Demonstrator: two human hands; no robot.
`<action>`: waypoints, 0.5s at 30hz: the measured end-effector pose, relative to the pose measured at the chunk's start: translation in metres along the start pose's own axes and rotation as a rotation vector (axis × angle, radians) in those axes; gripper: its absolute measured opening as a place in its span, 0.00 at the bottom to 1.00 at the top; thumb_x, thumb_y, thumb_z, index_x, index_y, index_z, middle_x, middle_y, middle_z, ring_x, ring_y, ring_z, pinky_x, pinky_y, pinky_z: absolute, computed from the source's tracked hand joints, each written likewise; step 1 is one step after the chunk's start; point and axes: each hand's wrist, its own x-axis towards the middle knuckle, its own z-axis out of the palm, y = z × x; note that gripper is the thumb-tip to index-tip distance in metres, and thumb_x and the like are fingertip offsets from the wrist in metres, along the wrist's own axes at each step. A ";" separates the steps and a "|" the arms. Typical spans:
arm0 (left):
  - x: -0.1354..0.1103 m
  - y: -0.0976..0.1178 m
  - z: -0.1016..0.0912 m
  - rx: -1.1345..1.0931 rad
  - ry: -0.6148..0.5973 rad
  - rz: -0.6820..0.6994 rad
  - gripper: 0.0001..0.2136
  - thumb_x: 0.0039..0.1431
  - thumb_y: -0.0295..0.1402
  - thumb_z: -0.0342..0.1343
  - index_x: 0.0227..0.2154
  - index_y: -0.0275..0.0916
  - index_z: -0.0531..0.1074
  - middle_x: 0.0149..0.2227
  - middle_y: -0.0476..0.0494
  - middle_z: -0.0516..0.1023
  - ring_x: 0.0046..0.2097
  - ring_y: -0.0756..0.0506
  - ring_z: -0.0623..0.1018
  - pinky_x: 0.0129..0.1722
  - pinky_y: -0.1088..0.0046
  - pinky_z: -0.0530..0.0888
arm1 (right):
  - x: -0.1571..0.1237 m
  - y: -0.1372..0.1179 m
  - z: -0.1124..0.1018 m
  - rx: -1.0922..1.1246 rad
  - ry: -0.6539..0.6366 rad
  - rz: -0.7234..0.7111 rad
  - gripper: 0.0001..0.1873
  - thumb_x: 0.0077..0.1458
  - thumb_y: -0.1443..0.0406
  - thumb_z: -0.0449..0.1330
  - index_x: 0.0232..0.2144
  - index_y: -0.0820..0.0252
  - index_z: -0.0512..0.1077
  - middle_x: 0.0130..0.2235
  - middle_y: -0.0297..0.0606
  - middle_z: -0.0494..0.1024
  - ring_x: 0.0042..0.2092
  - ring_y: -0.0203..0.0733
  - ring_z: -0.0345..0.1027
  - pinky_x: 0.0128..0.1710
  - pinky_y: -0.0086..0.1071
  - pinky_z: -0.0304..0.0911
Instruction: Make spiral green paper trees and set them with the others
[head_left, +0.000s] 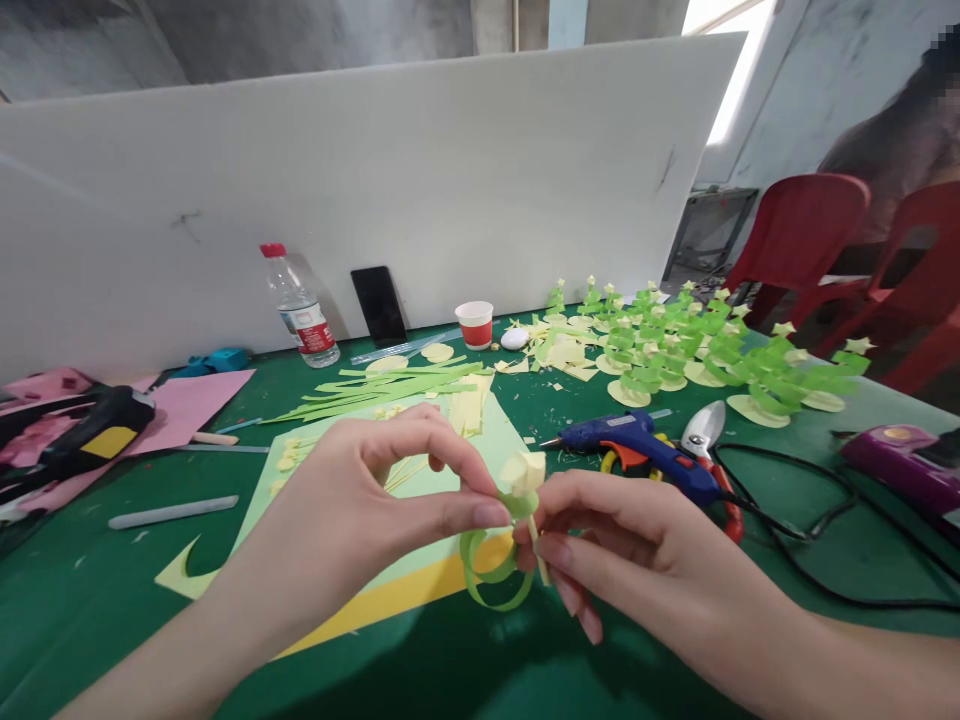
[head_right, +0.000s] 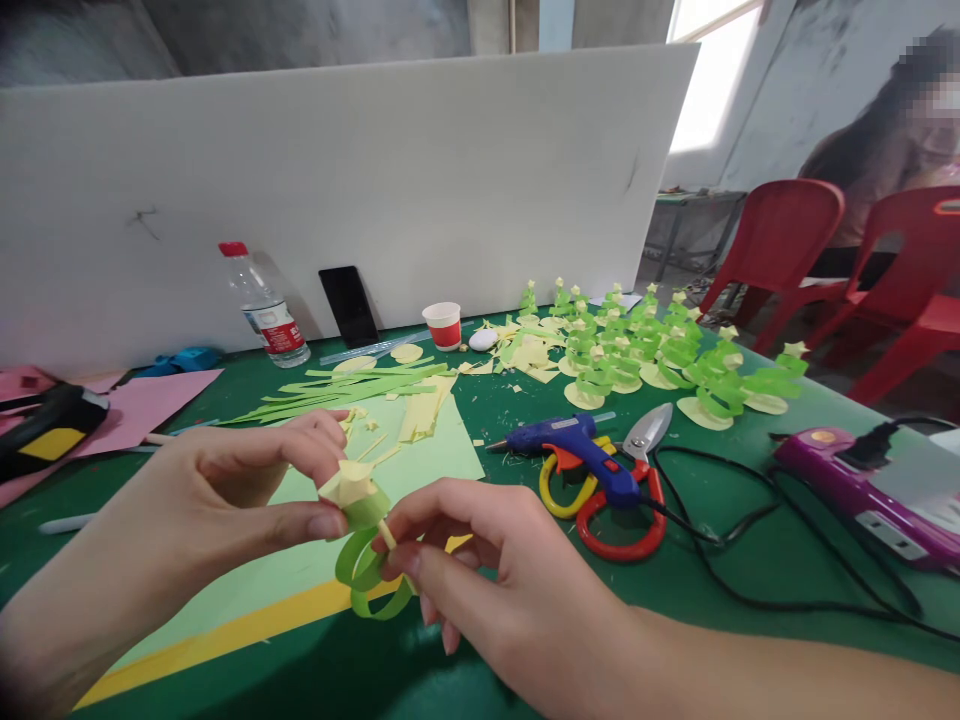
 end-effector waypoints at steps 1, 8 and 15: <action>0.000 0.000 0.000 0.014 0.007 0.003 0.09 0.40 0.46 0.61 0.18 0.48 0.72 0.29 0.54 0.76 0.49 0.41 0.67 0.51 0.62 0.60 | 0.000 0.000 0.000 0.002 0.000 -0.003 0.05 0.47 0.65 0.54 0.28 0.62 0.65 0.22 0.30 0.62 0.22 0.27 0.57 0.20 0.20 0.58; 0.001 0.003 -0.001 0.052 0.014 0.096 0.08 0.44 0.42 0.60 0.18 0.46 0.72 0.22 0.56 0.71 0.28 0.50 0.70 0.36 0.73 0.68 | -0.001 0.001 -0.001 0.012 -0.002 0.005 0.07 0.47 0.63 0.54 0.28 0.62 0.64 0.22 0.30 0.62 0.22 0.27 0.57 0.19 0.20 0.58; 0.001 0.004 -0.002 0.061 0.028 0.105 0.07 0.43 0.40 0.61 0.18 0.45 0.71 0.23 0.55 0.72 0.31 0.48 0.72 0.31 0.75 0.68 | -0.002 -0.001 0.000 0.030 -0.013 0.029 0.09 0.48 0.61 0.55 0.28 0.63 0.65 0.23 0.31 0.63 0.22 0.27 0.57 0.20 0.20 0.58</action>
